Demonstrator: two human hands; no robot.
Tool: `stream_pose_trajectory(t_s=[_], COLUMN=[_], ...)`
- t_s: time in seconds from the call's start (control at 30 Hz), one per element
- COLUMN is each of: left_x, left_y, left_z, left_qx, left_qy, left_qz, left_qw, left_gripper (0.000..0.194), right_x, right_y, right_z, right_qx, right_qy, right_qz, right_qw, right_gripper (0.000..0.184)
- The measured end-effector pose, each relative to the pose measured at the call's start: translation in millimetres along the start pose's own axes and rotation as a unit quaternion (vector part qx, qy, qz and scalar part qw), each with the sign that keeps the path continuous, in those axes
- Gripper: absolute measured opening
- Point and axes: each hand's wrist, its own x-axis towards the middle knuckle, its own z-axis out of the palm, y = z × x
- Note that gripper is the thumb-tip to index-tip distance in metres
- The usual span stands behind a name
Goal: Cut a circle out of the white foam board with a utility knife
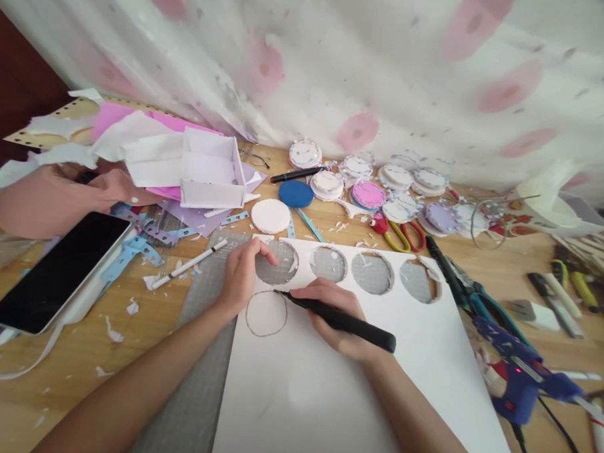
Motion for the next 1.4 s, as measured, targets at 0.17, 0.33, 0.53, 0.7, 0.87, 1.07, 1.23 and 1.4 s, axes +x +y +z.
stream_pose_trajectory(t_s=[0.17,0.33,0.53,0.7,0.87,1.07,1.23,1.4], left_x=[-4,-5,-5,-4,-1,5,4,-3], left_y=[8,10,10,7,14,48,67,68], left_z=[1.2,2.4,0.7,0.0,-7.1,-28.9,-26.2,-6.7], left_qx=[0.068,0.094,0.079,0.071,0.173,0.42,0.522,0.582], left_qy=[-0.012,-0.023,-0.022,-0.025,-0.125,-0.362,-0.424,-0.414], left_qz=[0.024,0.037,0.03,0.023,0.052,0.176,0.164,0.134], left_qw=[0.997,0.995,0.996,0.997,0.976,0.813,0.722,0.688], left_gripper=[0.039,0.037,0.036,0.037,0.037,0.027,0.053,0.055], right_x=[-1,-5,-10,-17,-13,0,3,4], right_y=[-2,-5,-9,-3,6,13,19,20], right_z=[-1,-7,-7,-5,-4,-13,-15,-16], right_qx=[-0.051,-0.054,-0.052,0.061,0.288,0.389,0.406,0.41], right_qy=[0.008,0.031,0.056,0.131,0.319,0.377,0.368,0.354], right_qz=[-0.038,-0.008,0.012,0.08,0.163,0.207,0.202,0.199], right_qw=[0.998,0.998,0.997,0.986,0.888,0.815,0.812,0.817], right_gripper=[0.036,0.032,0.031,0.028,0.027,0.023,0.019,0.019])
